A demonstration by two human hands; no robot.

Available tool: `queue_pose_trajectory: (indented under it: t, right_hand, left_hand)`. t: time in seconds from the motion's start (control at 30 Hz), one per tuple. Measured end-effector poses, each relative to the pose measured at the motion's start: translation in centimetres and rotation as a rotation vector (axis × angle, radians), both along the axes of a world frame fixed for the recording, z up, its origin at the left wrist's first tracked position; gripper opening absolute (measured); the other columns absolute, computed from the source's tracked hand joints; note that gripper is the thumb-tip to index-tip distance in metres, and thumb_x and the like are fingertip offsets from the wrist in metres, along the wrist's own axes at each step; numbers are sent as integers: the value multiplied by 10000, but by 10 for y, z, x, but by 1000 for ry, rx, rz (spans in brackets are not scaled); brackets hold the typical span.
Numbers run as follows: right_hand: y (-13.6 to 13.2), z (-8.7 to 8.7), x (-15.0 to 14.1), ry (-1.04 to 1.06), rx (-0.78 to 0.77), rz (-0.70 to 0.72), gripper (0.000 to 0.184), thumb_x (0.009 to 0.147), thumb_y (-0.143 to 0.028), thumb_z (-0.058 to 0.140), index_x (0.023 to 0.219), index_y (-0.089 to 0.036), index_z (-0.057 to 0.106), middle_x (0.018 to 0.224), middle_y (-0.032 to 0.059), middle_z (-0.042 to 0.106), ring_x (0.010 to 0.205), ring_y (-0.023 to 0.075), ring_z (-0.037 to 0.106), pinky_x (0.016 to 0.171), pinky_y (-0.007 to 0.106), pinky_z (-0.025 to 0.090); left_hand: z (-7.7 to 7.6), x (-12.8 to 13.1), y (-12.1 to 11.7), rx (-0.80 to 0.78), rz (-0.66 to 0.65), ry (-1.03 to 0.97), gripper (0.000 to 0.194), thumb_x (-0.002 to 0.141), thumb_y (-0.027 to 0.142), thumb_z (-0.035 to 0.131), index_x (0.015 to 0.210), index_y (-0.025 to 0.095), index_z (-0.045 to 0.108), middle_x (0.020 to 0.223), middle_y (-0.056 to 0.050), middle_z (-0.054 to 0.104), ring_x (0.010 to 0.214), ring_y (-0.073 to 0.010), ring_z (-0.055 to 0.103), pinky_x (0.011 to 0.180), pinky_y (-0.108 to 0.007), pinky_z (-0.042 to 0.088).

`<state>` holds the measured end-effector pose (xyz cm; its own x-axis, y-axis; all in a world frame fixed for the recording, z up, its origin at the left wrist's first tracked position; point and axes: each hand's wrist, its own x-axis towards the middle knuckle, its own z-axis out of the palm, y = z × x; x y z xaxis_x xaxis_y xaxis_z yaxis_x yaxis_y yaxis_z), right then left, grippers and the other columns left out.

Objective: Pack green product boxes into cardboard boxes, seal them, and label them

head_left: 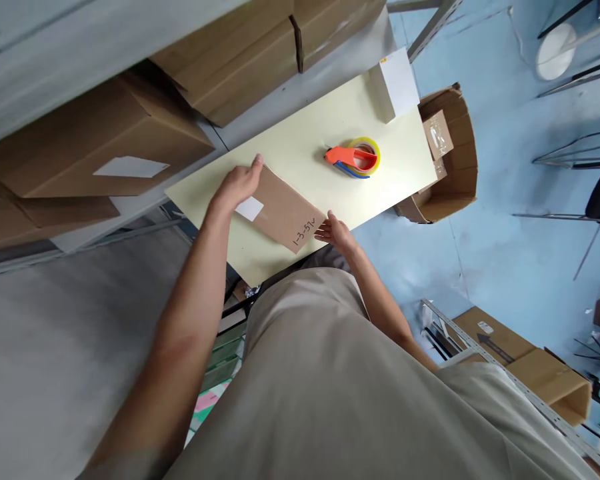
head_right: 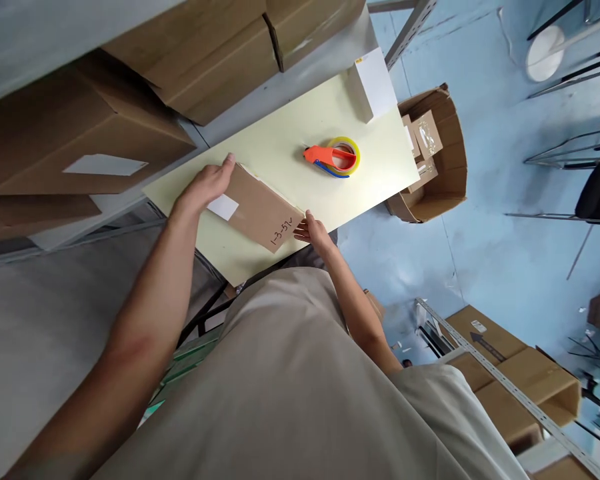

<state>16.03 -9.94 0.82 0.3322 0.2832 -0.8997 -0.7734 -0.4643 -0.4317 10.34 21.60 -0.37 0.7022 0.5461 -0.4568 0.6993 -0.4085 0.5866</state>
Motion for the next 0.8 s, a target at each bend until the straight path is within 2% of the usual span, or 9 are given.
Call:
queue_pose_trajectory:
  t: [0.1,0.2,0.27,0.33,0.43,0.53,0.63,0.7,0.8]
  right_hand:
    - [5,22,-8,-120,37,6,771,1119,-841,420,1233,-157,756,1312,220,831,1238,340,823,1127,531,691]
    - [-4,49,-14,-365,79,65,857,1102,-896,337,1360,-184,738,1406,184,801,1350,341,773,1146,518,672]
    - [-13,64,-14,-539,45,143,861,1109,-891,280,1419,-218,720,1447,162,788,1420,343,729,1163,520,651]
    - [-21,70,-10,-685,-25,230,801,1125,-849,283,1448,-249,704,1476,152,780,1459,349,699,1197,531,616]
    - [-26,63,0,-786,-85,363,673,1137,-764,347,1448,-262,670,1458,170,788,1388,360,735,1187,543,595]
    - [-26,47,8,-812,-150,503,599,1145,-706,374,1452,-255,621,1410,193,797,1273,371,776,1133,559,601]
    - [-25,35,14,-768,-179,598,618,1143,-742,377,1415,-253,640,1292,185,829,1215,395,785,1119,579,594]
    - [-26,30,17,-707,-152,594,670,1120,-803,391,1357,-248,684,1262,170,841,1234,399,779,1139,569,587]
    - [-29,24,22,-655,-42,546,728,1098,-832,401,1340,-224,720,1340,150,833,1312,370,752,1195,520,568]
  left_hand:
    - [26,-25,-19,-7,19,58,807,1104,829,322,1132,178,798,1149,-245,813,1318,-463,740,1211,-626,550]
    - [48,-71,-51,-20,139,-87,722,1101,851,380,1189,224,728,1222,-204,806,1342,-432,731,1171,-559,588]
    - [53,-103,-76,-63,222,-132,701,1106,849,399,1254,228,686,1241,-181,807,1293,-376,761,1119,-491,622]
    - [49,-128,-104,-122,288,-155,678,1117,830,404,1308,226,647,1252,-174,815,1234,-338,788,1065,-460,643]
    - [37,-146,-141,-201,344,-153,643,1121,805,430,1335,233,629,1250,-175,832,1231,-337,795,1042,-456,647]
    - [27,-143,-161,-205,382,-108,642,1084,821,498,1284,233,661,1254,-203,836,1266,-404,784,1068,-520,630]
    - [21,-130,-161,-191,395,-74,627,1040,835,570,1167,239,717,1226,-214,844,1275,-456,773,1072,-556,614]
    - [17,-123,-155,-190,378,-65,609,1007,826,634,1120,239,753,1211,-207,855,1260,-451,779,1043,-522,617]
    - [14,-118,-146,-184,325,-27,582,978,790,687,1054,221,785,1158,-208,867,1217,-441,794,984,-463,613]
